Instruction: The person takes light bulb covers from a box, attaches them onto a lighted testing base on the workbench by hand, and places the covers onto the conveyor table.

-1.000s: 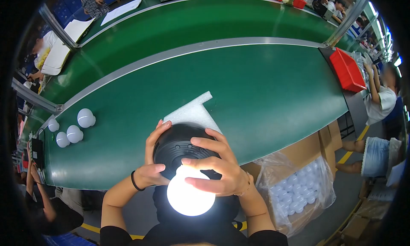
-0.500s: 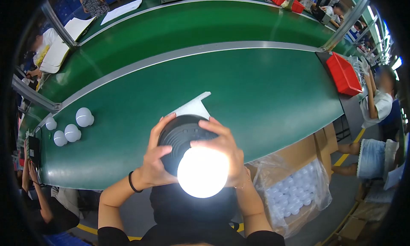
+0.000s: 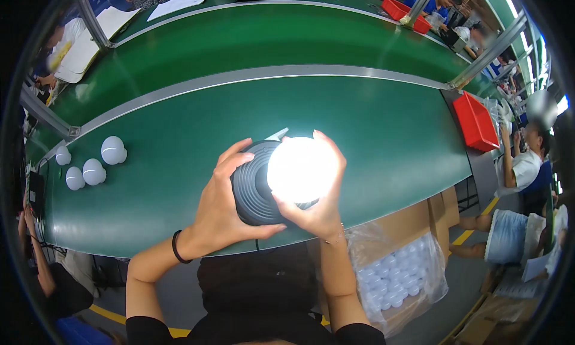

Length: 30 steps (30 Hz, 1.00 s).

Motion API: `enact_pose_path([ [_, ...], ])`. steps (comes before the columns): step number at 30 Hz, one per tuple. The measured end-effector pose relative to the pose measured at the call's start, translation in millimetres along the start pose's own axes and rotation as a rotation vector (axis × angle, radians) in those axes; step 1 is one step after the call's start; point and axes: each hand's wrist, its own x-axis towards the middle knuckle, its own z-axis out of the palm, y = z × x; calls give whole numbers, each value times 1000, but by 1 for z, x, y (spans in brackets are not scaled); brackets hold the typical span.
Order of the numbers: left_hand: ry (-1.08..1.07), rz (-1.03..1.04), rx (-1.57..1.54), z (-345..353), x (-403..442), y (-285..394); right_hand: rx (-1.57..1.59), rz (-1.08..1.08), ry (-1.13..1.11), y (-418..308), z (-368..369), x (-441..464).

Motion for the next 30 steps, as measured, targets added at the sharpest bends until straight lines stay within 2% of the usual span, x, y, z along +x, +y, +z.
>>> enact_pose_path([
  [9, 7, -57, -34, -3, -3, -7, -345, -37, -71, -8, 6, 12],
  [12, -4, -105, -69, -4, -7, -10, -303, -10, -84, -4, 9, 13],
  [15, 7, -72, -52, -4, -10, -15, -277, 27, -123, -9, 15, 17],
  [18, 61, -14, -64, -4, -13, -21, -382, -14, -159, -12, 21, 20],
  [21, 103, 106, -138, -3, -11, -25, -393, -72, -164, -9, 22, 20],
  [24, 109, 210, -85, -5, -5, -24, -385, -109, -179, -5, 21, 19],
  [27, 100, 264, 31, -11, -1, -20, -363, -45, -213, -12, 21, 19],
  [30, -9, 234, 56, -17, -2, -19, -332, -91, -162, -14, 25, 19],
])
